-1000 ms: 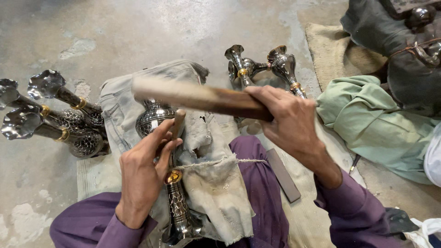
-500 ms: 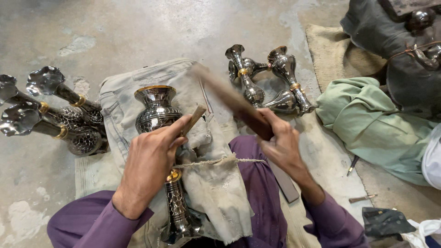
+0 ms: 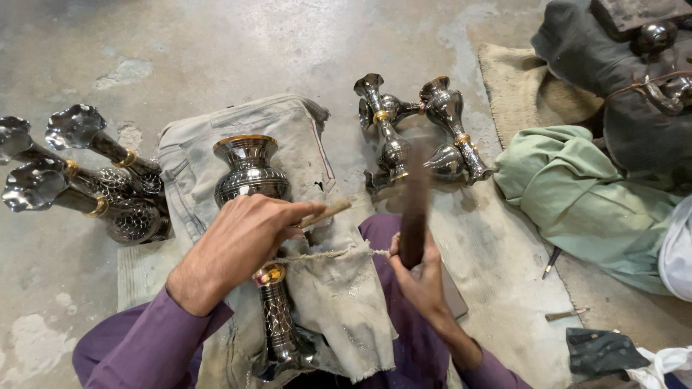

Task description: The person sits cross-legged on the floor with an engraved metal vase on a cloth over their lap. They hold a small punch against the vase's surface with one hand and repeatedly strike it with a wooden mallet held in the other hand, working the pattern around the vase body.

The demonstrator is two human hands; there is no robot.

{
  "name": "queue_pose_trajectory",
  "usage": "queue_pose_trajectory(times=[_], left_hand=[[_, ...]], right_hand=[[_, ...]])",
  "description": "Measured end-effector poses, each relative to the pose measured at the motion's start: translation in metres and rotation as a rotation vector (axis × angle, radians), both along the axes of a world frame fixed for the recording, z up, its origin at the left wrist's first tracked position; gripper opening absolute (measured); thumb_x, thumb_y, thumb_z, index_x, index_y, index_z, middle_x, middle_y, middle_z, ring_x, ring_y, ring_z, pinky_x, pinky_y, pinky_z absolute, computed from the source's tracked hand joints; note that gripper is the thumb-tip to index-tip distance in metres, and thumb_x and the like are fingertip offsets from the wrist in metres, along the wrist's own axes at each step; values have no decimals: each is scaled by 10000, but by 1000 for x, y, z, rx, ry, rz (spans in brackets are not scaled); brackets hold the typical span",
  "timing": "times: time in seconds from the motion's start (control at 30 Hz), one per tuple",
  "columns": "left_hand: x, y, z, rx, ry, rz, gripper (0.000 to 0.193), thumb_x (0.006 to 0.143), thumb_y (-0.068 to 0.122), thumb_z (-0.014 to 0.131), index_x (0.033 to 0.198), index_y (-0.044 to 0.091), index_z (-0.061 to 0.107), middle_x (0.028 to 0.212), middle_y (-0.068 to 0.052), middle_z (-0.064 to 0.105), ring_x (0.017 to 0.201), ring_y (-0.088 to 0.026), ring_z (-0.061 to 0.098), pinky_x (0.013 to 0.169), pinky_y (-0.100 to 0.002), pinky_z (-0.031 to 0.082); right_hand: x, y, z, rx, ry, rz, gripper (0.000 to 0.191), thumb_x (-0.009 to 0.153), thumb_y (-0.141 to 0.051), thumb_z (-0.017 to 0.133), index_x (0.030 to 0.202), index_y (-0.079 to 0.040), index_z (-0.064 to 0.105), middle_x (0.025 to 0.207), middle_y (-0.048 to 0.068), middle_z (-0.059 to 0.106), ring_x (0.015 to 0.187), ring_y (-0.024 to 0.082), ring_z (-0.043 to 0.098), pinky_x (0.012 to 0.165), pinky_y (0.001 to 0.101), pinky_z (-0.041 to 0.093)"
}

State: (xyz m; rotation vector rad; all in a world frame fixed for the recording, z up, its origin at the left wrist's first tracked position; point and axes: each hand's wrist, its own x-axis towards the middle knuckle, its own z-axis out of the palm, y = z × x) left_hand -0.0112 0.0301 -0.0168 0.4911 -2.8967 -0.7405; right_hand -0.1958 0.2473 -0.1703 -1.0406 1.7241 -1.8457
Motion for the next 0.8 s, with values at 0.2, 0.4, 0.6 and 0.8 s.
queue_pose_trajectory(times=[0.2, 0.4, 0.6, 0.8], left_hand=[[19, 4, -8, 55, 312, 36, 469, 849, 12, 669, 1300, 140, 695, 1158, -75, 776, 872, -211, 781, 752, -377, 633], [72, 41, -45, 461, 745, 617, 419, 944, -1, 675, 1349, 32, 573, 1097, -162, 774, 1008, -217, 788, 847, -359, 649], [86, 100, -113, 996, 964, 885, 562, 856, -20, 688, 1386, 3, 504, 1007, -210, 762, 879, -253, 774, 716, -369, 659], [69, 109, -151, 1172, 1094, 925, 587, 884, -14, 678, 1417, 17, 435, 1021, -197, 750, 864, -254, 764, 683, -377, 677]], right_hand=[[4, 20, 7, 289, 225, -14, 283, 800, 48, 685, 1065, -13, 606, 844, 27, 698, 781, 117, 696, 716, 286, 592], [31, 38, 56, 144, 159, 251, 282, 839, -5, 788, 1076, 8, 636, 901, 64, 724, 836, 132, 711, 755, 304, 595], [73, 38, 82, 271, 526, 672, 451, 796, -105, 840, 1193, -18, 643, 1074, 146, 727, 1033, 303, 747, 869, 364, 595], [94, 21, 70, 337, 747, 590, 569, 646, -146, 799, 1187, -33, 663, 1073, 139, 726, 924, 348, 731, 766, 421, 590]])
